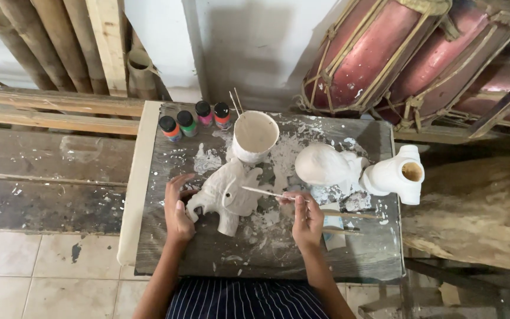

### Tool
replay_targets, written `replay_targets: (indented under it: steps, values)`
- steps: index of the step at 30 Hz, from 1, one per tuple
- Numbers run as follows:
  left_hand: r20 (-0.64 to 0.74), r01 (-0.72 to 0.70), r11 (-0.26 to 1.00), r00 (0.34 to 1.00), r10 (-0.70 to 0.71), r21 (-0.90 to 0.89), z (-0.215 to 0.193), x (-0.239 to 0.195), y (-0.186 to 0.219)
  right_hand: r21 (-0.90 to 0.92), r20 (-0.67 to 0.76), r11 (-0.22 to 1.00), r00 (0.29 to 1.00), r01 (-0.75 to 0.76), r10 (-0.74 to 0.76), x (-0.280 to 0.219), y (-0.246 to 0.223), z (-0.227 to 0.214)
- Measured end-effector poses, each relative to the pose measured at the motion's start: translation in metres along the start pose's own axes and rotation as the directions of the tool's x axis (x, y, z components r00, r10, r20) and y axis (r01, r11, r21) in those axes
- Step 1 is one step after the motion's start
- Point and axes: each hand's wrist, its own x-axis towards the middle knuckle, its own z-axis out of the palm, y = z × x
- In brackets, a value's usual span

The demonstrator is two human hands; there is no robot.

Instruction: Applying white paint or plaster to small sculptures using a brush

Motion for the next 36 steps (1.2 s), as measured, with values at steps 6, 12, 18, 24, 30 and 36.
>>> replay_targets:
  steps: [6,12,18,24,30,36]
  values:
    - [-0.006,0.011,1.000,1.000,-0.011,0.005,0.000,-0.003,-0.005,0.027,-0.022,0.999,0.999,-0.042,0.043,-0.027,0.010,-0.007]
    - [-0.003,0.010,1.000,1.000,-0.010,0.003,-0.002,-0.003,0.000,-0.008,-0.104,1.000,0.994,-0.027,0.026,-0.008,0.007,0.002]
    - [-0.016,0.016,1.000,1.000,-0.016,-0.011,0.000,-0.004,-0.003,0.020,-0.102,0.997,0.992,-0.071,0.072,-0.029,0.009,-0.010]
    - [-0.018,0.020,1.000,1.000,-0.021,-0.017,-0.001,-0.003,-0.001,0.140,-0.186,0.987,0.977,-0.075,0.100,-0.029,0.021,-0.003]
    - [-0.018,0.032,0.999,0.999,-0.033,-0.026,0.000,-0.003,0.002,0.098,-0.163,0.995,0.985,-0.037,0.053,-0.018,0.010,0.006]
    - [-0.018,0.025,0.999,0.999,-0.026,-0.023,0.000,-0.002,0.004,0.089,-0.227,0.990,0.965,-0.111,0.129,-0.036,0.020,-0.010]
